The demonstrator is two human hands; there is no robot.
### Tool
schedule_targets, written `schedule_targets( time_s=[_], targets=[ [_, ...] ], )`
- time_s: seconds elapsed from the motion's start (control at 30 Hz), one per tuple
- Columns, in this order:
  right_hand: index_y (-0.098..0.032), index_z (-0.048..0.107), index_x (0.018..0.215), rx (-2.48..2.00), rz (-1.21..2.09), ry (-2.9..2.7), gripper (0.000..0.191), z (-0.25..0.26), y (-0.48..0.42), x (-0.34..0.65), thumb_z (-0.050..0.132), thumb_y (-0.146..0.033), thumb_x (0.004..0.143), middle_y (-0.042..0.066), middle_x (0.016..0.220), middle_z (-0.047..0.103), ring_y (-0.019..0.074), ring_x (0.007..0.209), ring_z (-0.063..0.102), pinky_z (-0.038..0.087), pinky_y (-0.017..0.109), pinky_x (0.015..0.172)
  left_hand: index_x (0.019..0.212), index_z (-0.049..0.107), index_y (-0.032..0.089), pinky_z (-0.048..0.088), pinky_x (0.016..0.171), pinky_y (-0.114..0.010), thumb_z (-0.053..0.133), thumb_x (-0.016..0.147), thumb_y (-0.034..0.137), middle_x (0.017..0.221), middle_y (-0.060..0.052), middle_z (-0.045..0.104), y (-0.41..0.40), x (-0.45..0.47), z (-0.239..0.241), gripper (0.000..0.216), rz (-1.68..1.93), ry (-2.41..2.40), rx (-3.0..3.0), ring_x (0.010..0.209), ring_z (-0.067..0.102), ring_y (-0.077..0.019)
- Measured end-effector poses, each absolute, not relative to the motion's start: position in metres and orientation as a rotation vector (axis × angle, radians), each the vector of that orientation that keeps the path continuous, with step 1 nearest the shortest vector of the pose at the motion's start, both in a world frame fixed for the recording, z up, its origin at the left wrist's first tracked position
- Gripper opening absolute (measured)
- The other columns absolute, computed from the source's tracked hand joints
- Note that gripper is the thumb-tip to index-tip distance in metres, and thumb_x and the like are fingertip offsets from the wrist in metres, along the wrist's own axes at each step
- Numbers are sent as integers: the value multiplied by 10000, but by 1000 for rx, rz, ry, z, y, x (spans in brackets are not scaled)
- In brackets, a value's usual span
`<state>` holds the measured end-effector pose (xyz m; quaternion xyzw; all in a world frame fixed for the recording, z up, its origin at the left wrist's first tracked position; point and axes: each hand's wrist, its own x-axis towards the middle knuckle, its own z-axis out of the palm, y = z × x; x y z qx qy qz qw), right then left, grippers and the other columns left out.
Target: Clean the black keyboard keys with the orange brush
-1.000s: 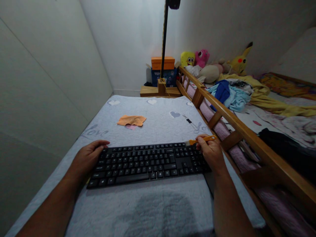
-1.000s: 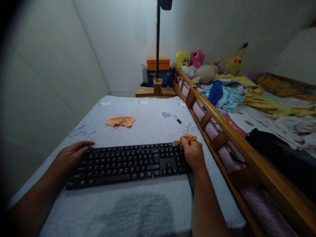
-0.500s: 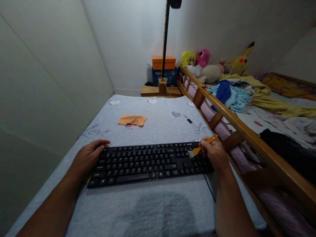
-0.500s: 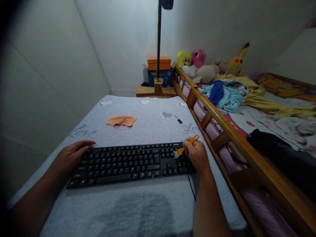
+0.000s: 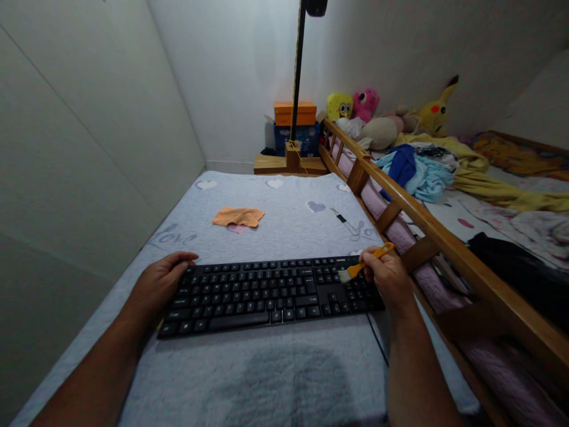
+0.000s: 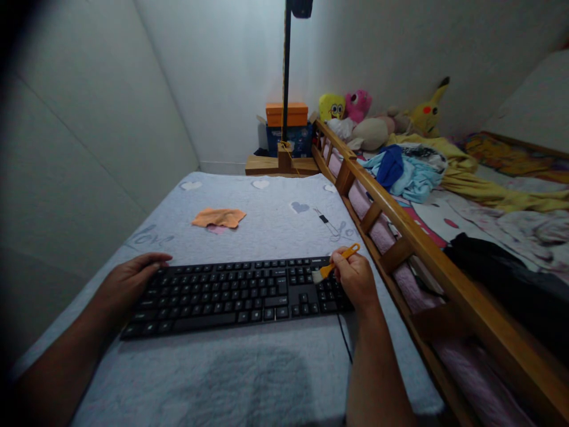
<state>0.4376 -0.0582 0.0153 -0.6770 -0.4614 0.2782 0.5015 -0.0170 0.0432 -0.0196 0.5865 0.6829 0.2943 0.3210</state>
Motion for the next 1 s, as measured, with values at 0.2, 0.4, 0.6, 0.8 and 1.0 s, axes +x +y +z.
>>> schedule_targets(
  time_s=[0.2,0.4,0.6,0.8,1.0],
  targets=[
    [-204,631,729,-1601,695,-1087,250,15,-59,441,617,-432,830,-39,505,526,133,463,488,361,260,479,1071,739,178,489,673,-299,556,766,486,941,-62,754,41,-13,-14,470,768,1812,1533,793,671,-240],
    [-208,642,740,-1627,612,-1150,284,17,-57,436,606,-467,851,-22,552,572,149,509,535,405,269,512,1084,739,187,476,625,-284,574,774,461,920,-46,751,42,-15,-19,445,778,1808,1516,745,658,-223],
    [-214,611,692,-1615,722,-1160,259,16,-59,438,603,-436,826,-44,487,506,131,434,469,341,260,450,1082,742,195,482,651,-286,559,775,460,948,-48,756,43,-17,-21,444,784,1814,1537,789,669,-233],
    [-209,648,745,-1605,607,-1137,270,18,-59,436,598,-449,858,-24,541,564,146,501,532,407,263,508,1101,737,187,492,731,-308,541,795,464,991,-66,760,44,-19,-20,456,725,1840,1588,877,680,-257],
    [-213,646,718,-1662,564,-1198,284,24,-59,430,583,-460,844,-21,522,560,150,490,528,411,270,510,1123,731,187,495,698,-305,551,797,482,986,-61,765,46,-22,-25,475,746,1809,1566,844,688,-253]
  ],
)
